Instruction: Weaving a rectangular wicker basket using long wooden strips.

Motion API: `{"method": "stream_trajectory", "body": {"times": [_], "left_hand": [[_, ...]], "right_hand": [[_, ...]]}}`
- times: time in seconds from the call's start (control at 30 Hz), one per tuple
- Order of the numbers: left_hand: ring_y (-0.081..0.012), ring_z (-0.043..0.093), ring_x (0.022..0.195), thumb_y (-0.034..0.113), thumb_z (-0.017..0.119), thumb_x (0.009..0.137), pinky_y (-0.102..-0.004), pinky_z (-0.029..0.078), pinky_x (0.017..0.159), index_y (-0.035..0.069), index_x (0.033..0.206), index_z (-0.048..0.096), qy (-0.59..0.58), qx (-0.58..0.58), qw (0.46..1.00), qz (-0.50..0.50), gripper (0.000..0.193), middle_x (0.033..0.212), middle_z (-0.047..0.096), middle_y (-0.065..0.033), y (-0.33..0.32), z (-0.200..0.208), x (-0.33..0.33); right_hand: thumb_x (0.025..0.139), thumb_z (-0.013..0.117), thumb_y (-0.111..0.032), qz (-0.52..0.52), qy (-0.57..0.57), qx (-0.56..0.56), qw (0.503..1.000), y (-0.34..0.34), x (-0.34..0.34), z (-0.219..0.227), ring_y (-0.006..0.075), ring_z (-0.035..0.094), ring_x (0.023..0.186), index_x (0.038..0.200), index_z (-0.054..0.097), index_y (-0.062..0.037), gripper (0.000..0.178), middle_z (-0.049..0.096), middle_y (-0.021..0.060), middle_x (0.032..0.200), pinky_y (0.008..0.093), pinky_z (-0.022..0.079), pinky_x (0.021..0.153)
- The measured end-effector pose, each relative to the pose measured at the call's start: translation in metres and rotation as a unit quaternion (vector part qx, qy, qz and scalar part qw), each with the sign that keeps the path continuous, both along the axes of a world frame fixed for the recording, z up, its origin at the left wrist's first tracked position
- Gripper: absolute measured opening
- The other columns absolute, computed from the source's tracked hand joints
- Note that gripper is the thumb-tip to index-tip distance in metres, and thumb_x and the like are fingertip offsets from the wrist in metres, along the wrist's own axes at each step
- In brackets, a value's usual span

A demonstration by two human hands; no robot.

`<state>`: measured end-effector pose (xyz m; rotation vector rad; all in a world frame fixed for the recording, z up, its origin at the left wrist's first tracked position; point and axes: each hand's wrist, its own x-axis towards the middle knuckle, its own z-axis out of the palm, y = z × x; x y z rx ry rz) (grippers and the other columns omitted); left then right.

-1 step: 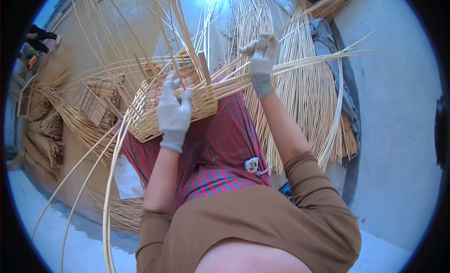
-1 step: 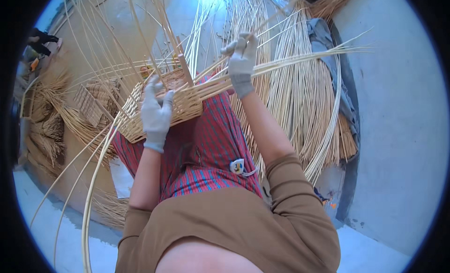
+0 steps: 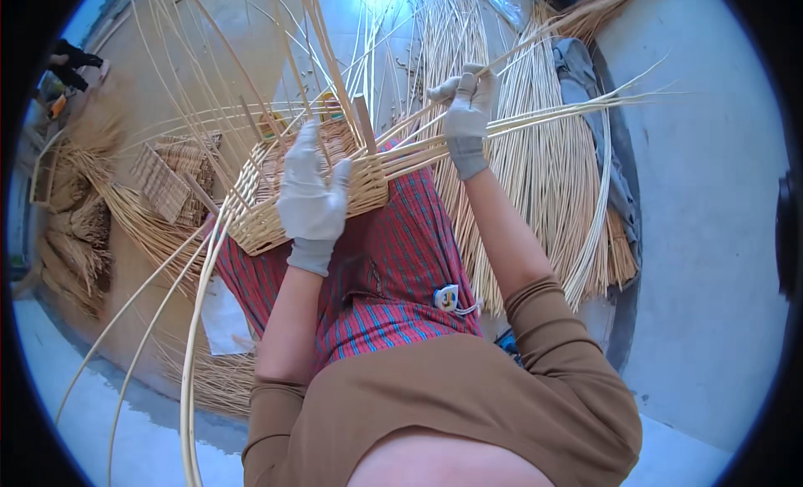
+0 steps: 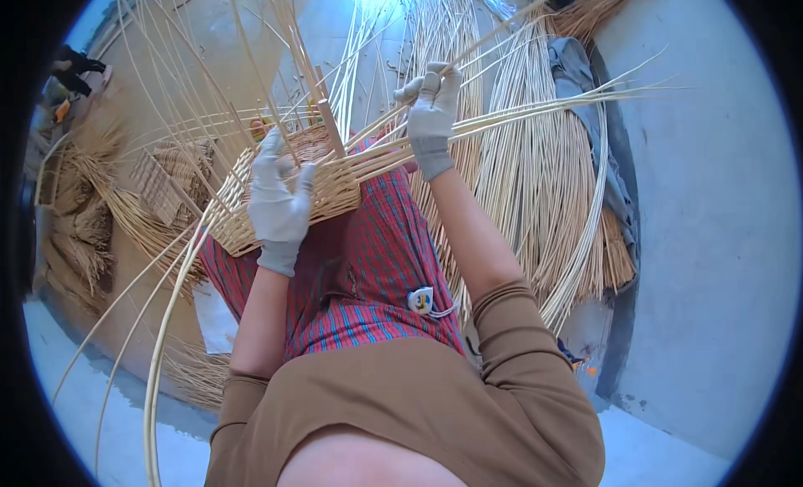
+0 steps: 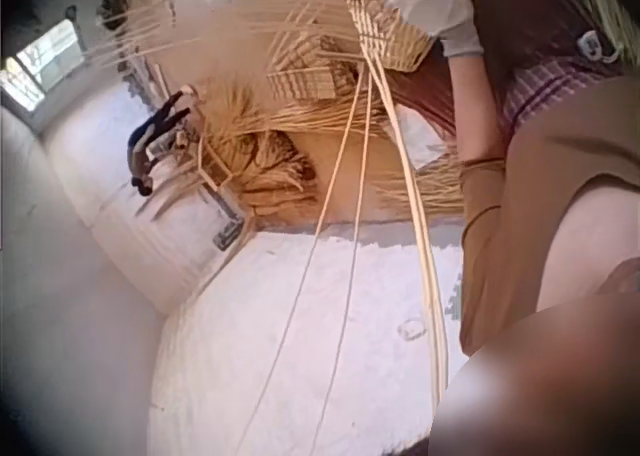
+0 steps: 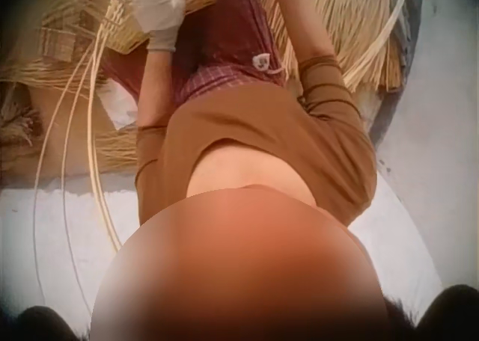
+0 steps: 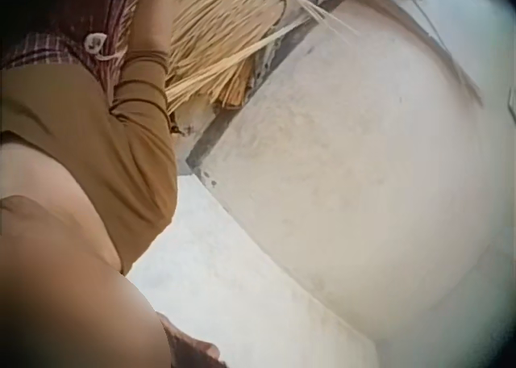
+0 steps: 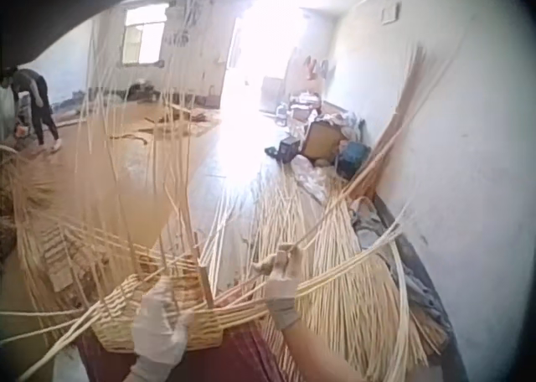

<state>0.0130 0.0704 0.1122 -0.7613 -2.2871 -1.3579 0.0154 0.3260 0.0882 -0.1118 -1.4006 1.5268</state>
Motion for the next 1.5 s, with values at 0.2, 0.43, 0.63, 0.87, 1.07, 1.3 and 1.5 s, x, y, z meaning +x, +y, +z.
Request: {"method": "stream_trajectory", "body": {"times": [0.2,0.43,0.63,0.87,1.07,1.3,1.5], "left_hand": [[-0.0390,0.061,0.115,0.046,0.073,0.083,-0.0487,0.039,0.104,0.009,0.160,0.016,0.002,-0.249,0.968,-0.043,0.103,0.107,0.072,-0.0135,0.034,-0.019,-0.002],[-0.0306,0.067,0.091,0.042,0.076,0.081,-0.0446,0.043,0.082,0.014,0.160,0.021,0.015,-0.185,0.981,-0.050,0.100,0.094,0.071,-0.0107,0.024,-0.041,-0.009],[-0.0257,0.066,0.073,0.026,0.070,0.090,-0.0344,0.046,0.059,0.018,0.158,0.031,-0.038,-0.137,0.988,-0.063,0.079,0.088,0.067,-0.0132,0.030,-0.031,-0.008],[-0.0273,0.063,0.115,0.029,0.054,0.104,-0.0381,0.051,0.102,0.003,0.123,0.060,-0.273,0.501,0.812,-0.126,0.033,0.112,0.067,-0.0142,-0.015,-0.041,-0.004],[-0.0110,0.062,0.073,0.022,0.054,0.103,-0.0246,0.049,0.058,0.001,0.112,0.061,-0.308,0.319,0.896,-0.007,0.024,0.097,0.066,-0.0118,-0.052,-0.025,-0.055],[-0.0373,0.050,0.131,0.025,0.073,0.089,-0.0416,0.044,0.105,0.003,0.129,0.063,-0.046,-0.178,0.977,-0.111,0.046,0.135,0.056,-0.0232,0.115,0.046,-0.094],[-0.0188,0.064,0.097,0.006,0.067,0.094,-0.0347,0.051,0.091,0.000,0.108,0.069,-0.233,0.133,0.963,-0.007,0.015,0.104,0.069,-0.0093,-0.053,-0.047,0.002]], "right_hand": [[0.108,0.042,-0.018,-0.016,-0.231,-0.014,0.973,0.000,-0.006,0.022,0.0093,0.054,0.057,0.119,0.047,-0.0109,0.014,0.050,0.0001,0.068,0.0345,0.062,0.061],[0.107,0.044,-0.020,0.032,-0.150,-0.056,0.987,-0.067,0.048,0.065,0.0121,0.058,0.062,0.129,0.048,-0.0057,0.026,0.058,-0.0001,0.072,0.0269,0.053,0.060],[0.083,0.069,-0.006,0.218,-0.202,0.377,0.877,-0.197,0.059,0.045,0.0253,0.069,0.086,0.105,0.073,-0.0092,0.023,0.072,0.0121,0.092,0.0362,0.052,0.082],[0.091,0.069,-0.048,0.154,-0.503,0.314,0.790,-0.084,0.008,0.073,0.0280,0.066,0.103,0.127,0.057,0.0014,0.062,0.066,0.0190,0.107,0.0386,0.052,0.090],[0.071,0.082,-0.057,0.080,-0.569,0.391,0.719,-0.092,0.002,0.034,0.0358,0.066,0.100,0.107,0.063,-0.0009,0.069,0.067,0.0193,0.105,0.0426,0.051,0.088],[0.090,0.061,-0.043,-0.058,-0.549,0.392,0.736,-0.109,-0.002,0.019,0.0343,0.069,0.095,0.107,0.068,-0.0116,0.036,0.070,0.0173,0.104,0.0465,0.054,0.081],[0.085,0.068,-0.042,-0.046,-0.627,0.333,0.703,-0.086,-0.020,0.010,0.0365,0.070,0.095,0.120,0.061,-0.0101,0.048,0.071,0.0171,0.106,0.0477,0.055,0.079]]}}
